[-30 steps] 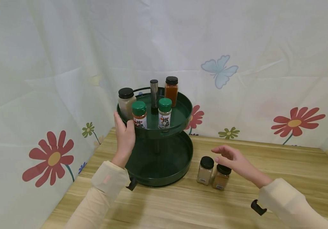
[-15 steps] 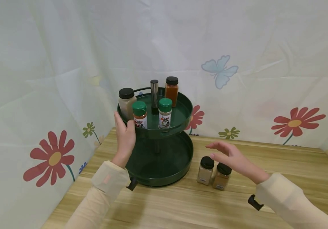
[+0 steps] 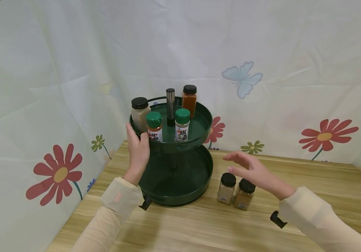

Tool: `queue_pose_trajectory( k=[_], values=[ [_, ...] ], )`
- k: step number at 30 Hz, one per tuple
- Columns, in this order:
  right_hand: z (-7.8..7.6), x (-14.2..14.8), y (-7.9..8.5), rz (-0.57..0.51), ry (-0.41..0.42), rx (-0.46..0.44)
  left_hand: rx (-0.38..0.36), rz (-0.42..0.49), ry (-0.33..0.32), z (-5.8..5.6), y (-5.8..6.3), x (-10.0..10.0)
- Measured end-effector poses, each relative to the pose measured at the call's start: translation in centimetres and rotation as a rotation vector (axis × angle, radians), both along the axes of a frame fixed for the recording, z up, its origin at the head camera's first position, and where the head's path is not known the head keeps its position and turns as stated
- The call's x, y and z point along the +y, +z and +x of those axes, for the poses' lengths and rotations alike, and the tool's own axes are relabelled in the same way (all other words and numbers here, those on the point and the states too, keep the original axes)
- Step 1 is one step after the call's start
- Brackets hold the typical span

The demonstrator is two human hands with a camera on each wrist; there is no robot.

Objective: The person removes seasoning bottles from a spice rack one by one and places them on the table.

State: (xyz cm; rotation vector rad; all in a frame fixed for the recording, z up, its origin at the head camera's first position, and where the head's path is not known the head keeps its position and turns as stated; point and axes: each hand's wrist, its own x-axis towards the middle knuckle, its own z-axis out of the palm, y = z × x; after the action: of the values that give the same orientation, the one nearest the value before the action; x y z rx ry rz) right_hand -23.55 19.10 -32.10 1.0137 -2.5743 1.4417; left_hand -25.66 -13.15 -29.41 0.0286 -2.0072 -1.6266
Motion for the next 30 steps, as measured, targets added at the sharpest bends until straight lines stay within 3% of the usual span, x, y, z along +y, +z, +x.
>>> queue_pose_trajectory(
  k=[12,30],
  values=[
    [0.1,-0.8,1.8,-0.041,-0.018,0.033,0.005,-0.001,0.001,-0.1,-0.1,0.0],
    [0.0,-2.3,3.3,-0.024,-0.021,0.050,-0.004,-0.006,0.000,-0.1,-0.2,0.0]
  ],
)
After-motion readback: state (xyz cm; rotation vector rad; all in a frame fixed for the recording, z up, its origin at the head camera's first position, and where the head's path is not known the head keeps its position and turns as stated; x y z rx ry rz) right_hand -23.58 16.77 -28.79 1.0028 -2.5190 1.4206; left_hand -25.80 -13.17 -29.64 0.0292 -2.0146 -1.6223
